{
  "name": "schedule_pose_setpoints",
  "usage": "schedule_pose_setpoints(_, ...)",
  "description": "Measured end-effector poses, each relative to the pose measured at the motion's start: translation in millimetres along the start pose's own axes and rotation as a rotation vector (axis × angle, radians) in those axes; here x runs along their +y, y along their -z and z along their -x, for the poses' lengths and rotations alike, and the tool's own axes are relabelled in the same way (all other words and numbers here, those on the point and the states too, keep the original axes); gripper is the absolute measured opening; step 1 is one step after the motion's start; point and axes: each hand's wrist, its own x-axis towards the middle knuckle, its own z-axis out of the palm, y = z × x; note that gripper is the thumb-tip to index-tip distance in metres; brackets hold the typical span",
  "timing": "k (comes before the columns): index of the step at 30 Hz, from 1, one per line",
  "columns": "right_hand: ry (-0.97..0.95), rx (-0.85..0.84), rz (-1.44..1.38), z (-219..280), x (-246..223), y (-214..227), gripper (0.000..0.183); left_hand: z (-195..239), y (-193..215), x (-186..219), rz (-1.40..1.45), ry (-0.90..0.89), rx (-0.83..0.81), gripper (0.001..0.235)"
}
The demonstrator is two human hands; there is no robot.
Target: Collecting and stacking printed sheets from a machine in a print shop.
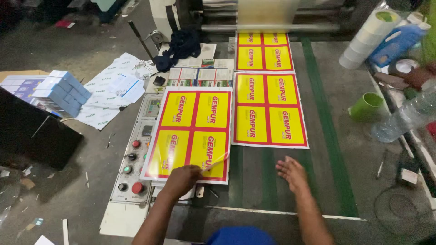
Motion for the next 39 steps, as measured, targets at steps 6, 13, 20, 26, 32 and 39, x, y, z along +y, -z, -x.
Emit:
schedule_pose_setpoints(6,-0.085,-0.275,0.115,26.1,73.9,-6.0,0.046,-0.1,4.6,36.5,0.199,0.084,0.633,0.016)
schedule_pose_setpoints(13,0.042,-0.738,0.163,56.2,99.6,-44.3,0.047,-13.6,-70.1,99.2,0.106,-0.159,0.543,0.029)
schedule_pose_setpoints(20,-0.059,-0.411,-0.004,31.4,129.5,-14.7,0.036,-12.6,-81.5,113.1,0.151,-0.291,0.465,0.036)
schedule_pose_setpoints(26,-0.260,-0.276,0.031,80.8,58.9,-8.4,0.037,-14.4,-84.3,57.7,0.160,-0.092,0.435,0.037)
schedule_pose_setpoints(32,-0.259,-0.407,-0.111,35.1,102.1,-28.1,0.036,-6.8,-76.5,56.9,0.194,-0.031,0.359,0.040)
schedule_pose_setpoints(39,-0.070,-0.248,0.177,1.6,122.3,-34.7,0.030,-4.3,-70.2,51.8,0.250,-0.052,0.325,0.041)
